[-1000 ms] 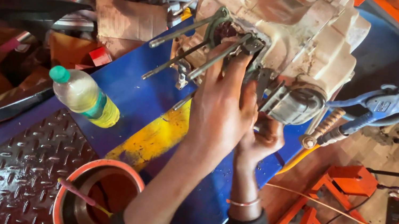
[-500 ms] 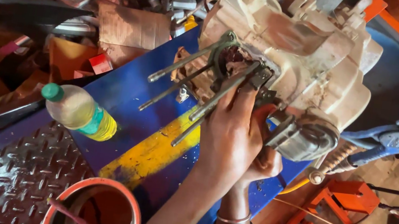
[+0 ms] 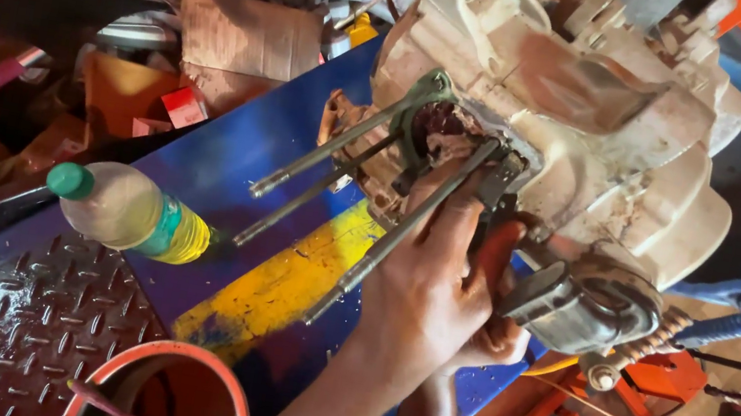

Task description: The person works on a disassembled engine block clamped to a blue workbench. They use their hands to manipulate internal components, including a chain and valve springs, while occasionally using a tool to adjust parts within the cylinder head.

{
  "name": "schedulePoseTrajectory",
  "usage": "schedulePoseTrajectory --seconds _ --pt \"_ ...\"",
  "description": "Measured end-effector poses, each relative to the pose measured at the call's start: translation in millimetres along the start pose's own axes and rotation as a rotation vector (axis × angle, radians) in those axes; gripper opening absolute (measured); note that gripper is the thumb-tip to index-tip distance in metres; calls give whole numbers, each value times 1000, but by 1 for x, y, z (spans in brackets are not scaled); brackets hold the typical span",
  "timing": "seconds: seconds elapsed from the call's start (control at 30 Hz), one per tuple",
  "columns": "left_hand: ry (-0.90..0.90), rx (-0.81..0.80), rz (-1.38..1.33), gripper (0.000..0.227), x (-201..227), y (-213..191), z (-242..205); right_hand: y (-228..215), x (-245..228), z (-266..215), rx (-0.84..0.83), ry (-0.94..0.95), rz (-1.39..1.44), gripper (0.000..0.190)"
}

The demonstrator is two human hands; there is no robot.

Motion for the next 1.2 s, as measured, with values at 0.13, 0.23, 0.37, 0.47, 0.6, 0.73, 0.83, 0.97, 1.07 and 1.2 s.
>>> schedulePoseTrajectory --seconds 0.13,0.23,0.37,0.47,0.6,0.73,0.83,0.97,1.07,1.2 --pt "-32 -17 -15 46 -2 3 -2 -1 -7 5 -19 7 15 19" --pt "-48 -5 -28 43 -1 5 0 -3 -9 4 -32 13 26 19" --pt "-29 21 -33 37 0 4 2 -10 -15 -3 -33 20 40 21" --pt "-5 37 -41 35 -2 6 1 -16 -20 -8 -33 18 50 23" --pt "-9 31 -56 28 -8 10 -6 -33 4 -16 -42 22 77 26" --pt "-36 -7 -129 31 -3 3 -4 -43 1 -14 -76 57 21 20" --pt "-31 -51 -126 36 4 -5 0 -40 -6 -13 -80 48 -25 21" --pt "-49 -98 -58 37 5 -5 0 -35 -5 -13 -77 57 82 27" --pt "-109 -135 -70 34 4 -3 0 -34 -6 -12 -110 58 141 30" --pt "-153 -136 -166 36 4 -2 2 -39 12 -14 -190 118 184 27"
Point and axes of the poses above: each hand's wrist, its own z-axis towards the middle knuckle, its own y-axis out of the palm, x = y × z, the point moved 4 cm from there along z, towards the middle knuckle, and after that the axes turned 10 degrees about -x, right-handed, at the moved point
